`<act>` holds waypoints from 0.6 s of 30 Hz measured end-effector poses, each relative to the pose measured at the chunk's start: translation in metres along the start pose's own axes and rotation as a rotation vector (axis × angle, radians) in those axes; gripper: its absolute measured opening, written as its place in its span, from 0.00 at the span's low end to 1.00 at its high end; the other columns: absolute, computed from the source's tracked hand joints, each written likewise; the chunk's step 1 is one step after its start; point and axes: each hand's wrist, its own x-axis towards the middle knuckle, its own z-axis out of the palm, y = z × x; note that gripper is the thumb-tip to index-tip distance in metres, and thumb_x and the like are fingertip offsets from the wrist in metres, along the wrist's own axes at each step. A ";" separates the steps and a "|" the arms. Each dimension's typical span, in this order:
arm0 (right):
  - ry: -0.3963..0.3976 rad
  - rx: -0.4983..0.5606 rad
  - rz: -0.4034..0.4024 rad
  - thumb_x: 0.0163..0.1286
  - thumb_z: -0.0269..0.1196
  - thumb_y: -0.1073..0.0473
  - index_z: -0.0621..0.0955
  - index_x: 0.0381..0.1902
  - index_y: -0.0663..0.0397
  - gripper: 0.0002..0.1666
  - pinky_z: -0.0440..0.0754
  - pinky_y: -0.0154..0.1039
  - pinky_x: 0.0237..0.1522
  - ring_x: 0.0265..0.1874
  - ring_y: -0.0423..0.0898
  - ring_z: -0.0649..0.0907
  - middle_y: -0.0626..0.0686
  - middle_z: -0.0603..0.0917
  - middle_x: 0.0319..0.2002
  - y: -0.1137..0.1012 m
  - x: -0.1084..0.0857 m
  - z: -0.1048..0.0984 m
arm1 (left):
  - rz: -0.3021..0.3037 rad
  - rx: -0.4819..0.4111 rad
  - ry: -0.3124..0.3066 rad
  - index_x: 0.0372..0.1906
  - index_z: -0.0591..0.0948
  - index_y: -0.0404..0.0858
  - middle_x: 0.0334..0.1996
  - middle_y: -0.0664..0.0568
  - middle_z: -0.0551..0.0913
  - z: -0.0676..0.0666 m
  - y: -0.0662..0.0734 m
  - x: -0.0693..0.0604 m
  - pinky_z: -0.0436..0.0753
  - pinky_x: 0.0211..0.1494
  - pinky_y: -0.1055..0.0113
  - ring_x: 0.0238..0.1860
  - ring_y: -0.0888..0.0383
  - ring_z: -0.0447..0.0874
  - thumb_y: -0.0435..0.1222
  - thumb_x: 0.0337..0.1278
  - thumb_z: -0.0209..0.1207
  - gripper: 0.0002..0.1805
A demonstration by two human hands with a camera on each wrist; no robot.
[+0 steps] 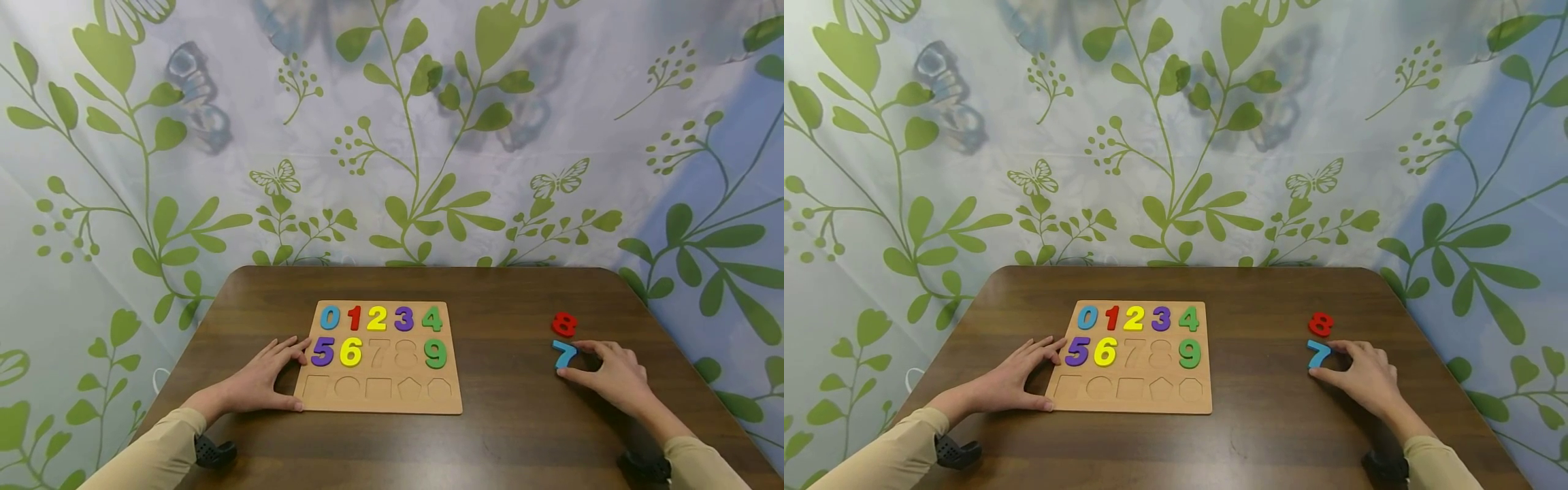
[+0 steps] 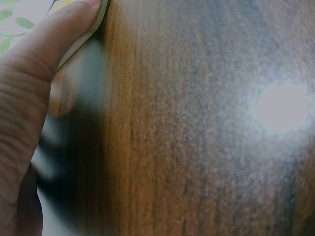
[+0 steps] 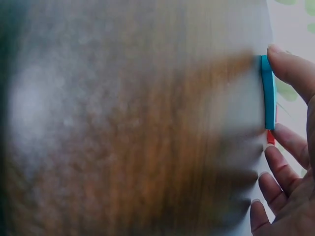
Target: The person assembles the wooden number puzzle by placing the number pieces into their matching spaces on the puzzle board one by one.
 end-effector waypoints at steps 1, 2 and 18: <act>0.001 -0.004 0.002 0.62 0.68 0.28 0.73 0.69 0.57 0.50 0.62 0.71 0.44 0.60 0.79 0.61 0.75 0.65 0.66 0.000 0.000 0.000 | -0.001 -0.002 -0.001 0.54 0.73 0.53 0.79 0.49 0.61 0.000 0.000 0.000 0.43 0.75 0.31 0.79 0.36 0.51 0.66 0.46 0.71 0.35; 0.001 -0.008 0.002 0.62 0.67 0.28 0.73 0.68 0.57 0.50 0.62 0.71 0.44 0.59 0.79 0.61 0.75 0.65 0.65 0.000 0.000 0.001 | -0.003 -0.001 -0.003 0.54 0.73 0.53 0.79 0.49 0.61 0.000 0.000 0.000 0.43 0.75 0.31 0.79 0.36 0.51 0.67 0.46 0.71 0.36; 0.008 -0.018 0.005 0.62 0.67 0.27 0.73 0.69 0.59 0.51 0.63 0.71 0.43 0.59 0.79 0.61 0.75 0.65 0.65 -0.002 0.001 0.000 | -0.012 -0.004 -0.010 0.54 0.73 0.52 0.79 0.49 0.61 -0.003 0.002 0.000 0.42 0.76 0.32 0.79 0.36 0.50 0.68 0.46 0.70 0.36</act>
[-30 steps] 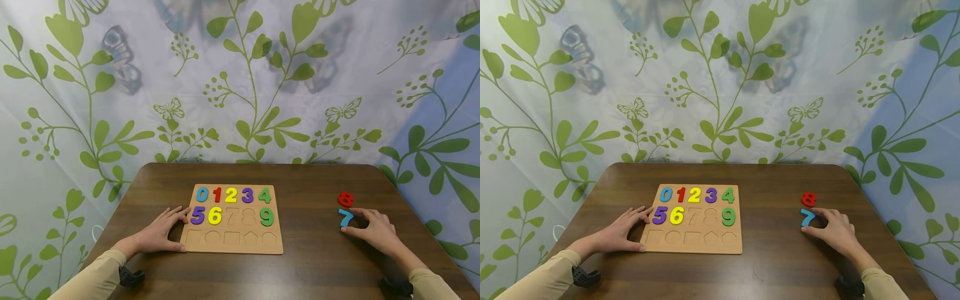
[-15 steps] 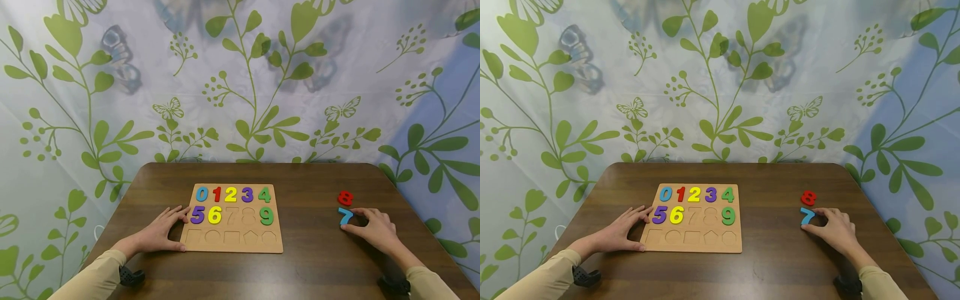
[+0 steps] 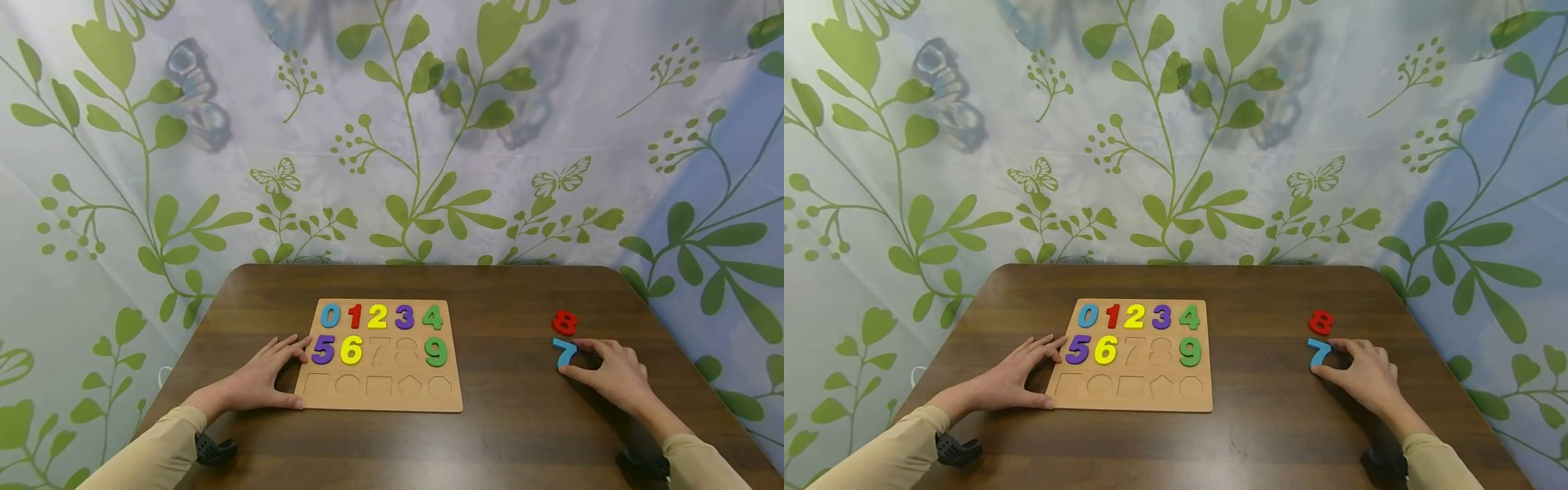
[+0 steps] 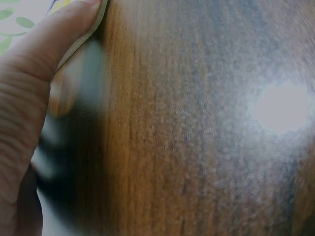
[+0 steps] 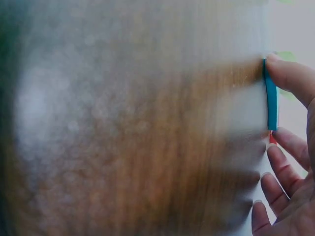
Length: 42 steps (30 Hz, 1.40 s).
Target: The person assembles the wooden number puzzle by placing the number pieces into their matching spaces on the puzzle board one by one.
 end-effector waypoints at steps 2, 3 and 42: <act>-0.004 -0.001 0.000 0.62 0.67 0.27 0.73 0.69 0.59 0.51 0.63 0.71 0.44 0.59 0.80 0.61 0.75 0.65 0.65 0.001 0.000 0.000 | -0.002 0.001 -0.002 0.54 0.72 0.52 0.79 0.49 0.61 0.000 0.000 0.000 0.42 0.76 0.32 0.79 0.36 0.50 0.68 0.46 0.70 0.37; -0.006 -0.002 0.000 0.62 0.67 0.27 0.73 0.69 0.59 0.51 0.63 0.72 0.44 0.59 0.80 0.61 0.75 0.65 0.65 0.001 0.000 0.000 | -0.005 0.001 -0.004 0.54 0.72 0.53 0.79 0.49 0.60 -0.001 0.001 0.000 0.42 0.76 0.32 0.79 0.37 0.50 0.68 0.46 0.69 0.36; 0.008 -0.030 -0.042 0.61 0.67 0.26 0.77 0.66 0.60 0.51 0.64 0.71 0.44 0.57 0.74 0.65 0.67 0.76 0.57 0.001 -0.001 0.001 | -0.014 0.000 -0.006 0.54 0.72 0.53 0.79 0.50 0.60 0.001 -0.001 0.001 0.42 0.76 0.33 0.79 0.38 0.49 0.69 0.46 0.69 0.37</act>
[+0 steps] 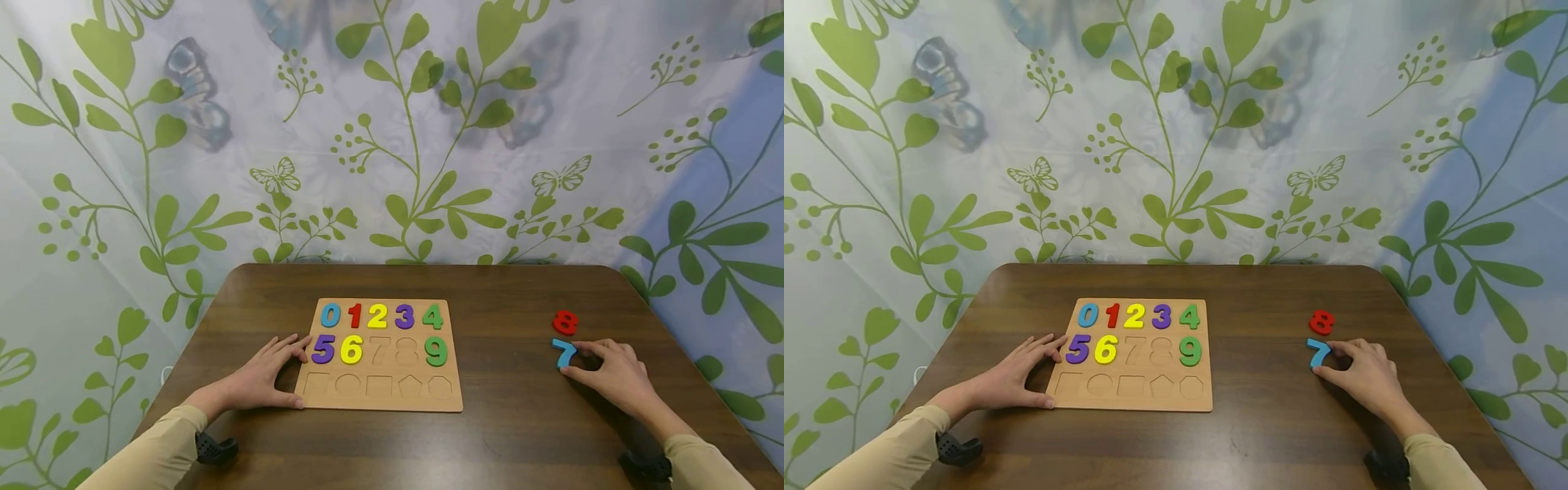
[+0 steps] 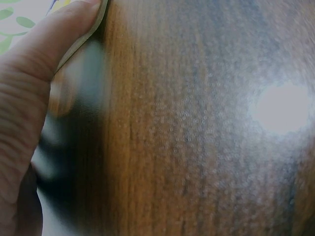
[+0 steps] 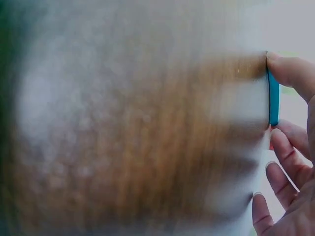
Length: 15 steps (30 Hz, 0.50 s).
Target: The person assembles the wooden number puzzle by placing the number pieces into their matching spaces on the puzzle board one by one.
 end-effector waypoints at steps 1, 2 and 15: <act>0.004 -0.005 -0.006 0.61 0.67 0.25 0.78 0.65 0.60 0.51 0.64 0.71 0.43 0.56 0.73 0.66 0.66 0.77 0.56 0.000 0.000 0.000 | -0.001 -0.003 0.000 0.54 0.72 0.53 0.79 0.50 0.60 0.000 0.000 0.000 0.42 0.76 0.33 0.79 0.38 0.49 0.68 0.46 0.69 0.37; 0.009 -0.011 -0.011 0.60 0.67 0.25 0.78 0.65 0.60 0.51 0.65 0.70 0.43 0.56 0.72 0.67 0.65 0.78 0.55 -0.001 0.001 0.000 | -0.001 -0.005 0.001 0.54 0.72 0.54 0.79 0.50 0.60 0.000 0.000 0.000 0.42 0.76 0.33 0.79 0.38 0.49 0.68 0.46 0.69 0.36; 0.048 0.023 -0.047 0.61 0.69 0.28 0.78 0.63 0.61 0.48 0.66 0.71 0.48 0.56 0.70 0.68 0.68 0.76 0.57 -0.028 0.006 0.002 | 0.001 -0.003 -0.001 0.54 0.72 0.53 0.79 0.50 0.61 0.000 0.000 0.000 0.42 0.76 0.33 0.79 0.38 0.49 0.68 0.45 0.70 0.37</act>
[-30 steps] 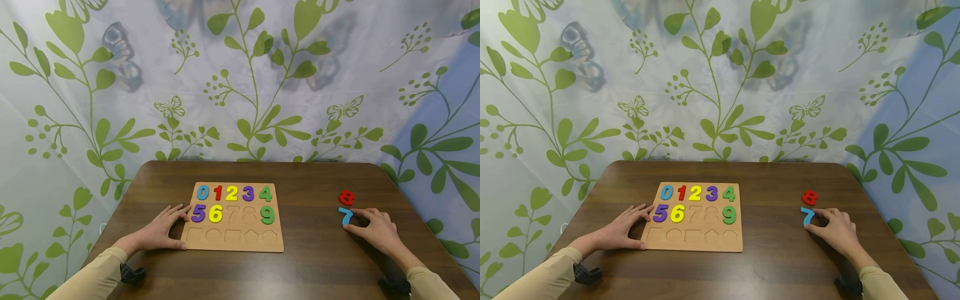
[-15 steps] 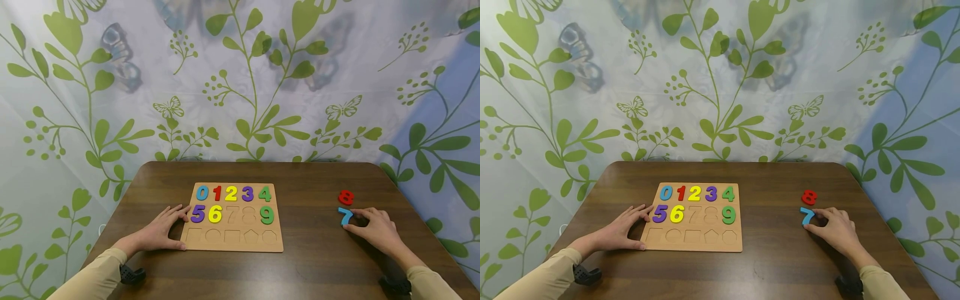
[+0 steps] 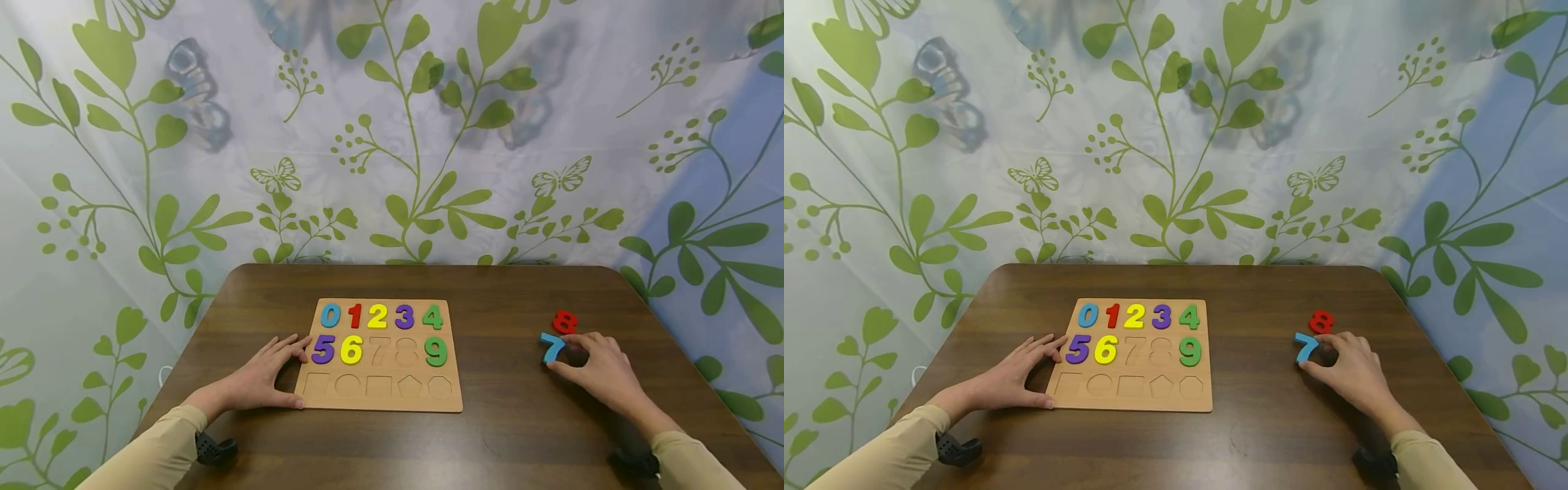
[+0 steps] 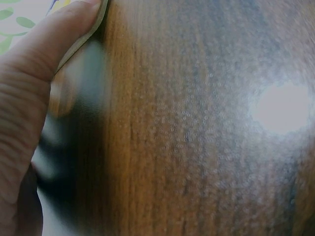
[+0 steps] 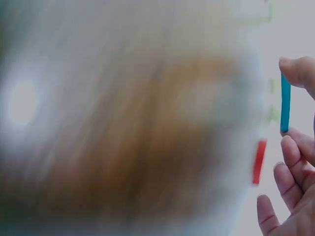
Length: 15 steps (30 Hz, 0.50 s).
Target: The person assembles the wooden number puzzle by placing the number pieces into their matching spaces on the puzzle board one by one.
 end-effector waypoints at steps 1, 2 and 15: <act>0.006 0.006 -0.010 0.61 0.69 0.28 0.78 0.63 0.60 0.48 0.66 0.71 0.48 0.56 0.69 0.68 0.67 0.76 0.56 -0.004 0.001 0.001 | 0.000 0.001 0.000 0.53 0.72 0.53 0.79 0.50 0.61 0.000 0.000 0.000 0.42 0.76 0.33 0.79 0.38 0.50 0.68 0.45 0.70 0.37; 0.012 0.012 -0.022 0.60 0.70 0.28 0.78 0.63 0.60 0.48 0.65 0.71 0.50 0.56 0.69 0.68 0.67 0.76 0.56 -0.009 0.003 0.002 | 0.000 0.002 0.000 0.53 0.72 0.53 0.79 0.50 0.61 0.000 0.000 0.000 0.42 0.76 0.33 0.79 0.38 0.50 0.69 0.45 0.70 0.37; 0.058 0.067 -0.170 0.57 0.73 0.29 0.82 0.58 0.55 0.43 0.68 0.63 0.51 0.51 0.57 0.74 0.55 0.79 0.48 -0.075 0.025 0.022 | 0.001 0.003 0.000 0.53 0.72 0.53 0.79 0.50 0.61 0.000 0.000 0.000 0.42 0.77 0.33 0.79 0.38 0.49 0.68 0.46 0.70 0.36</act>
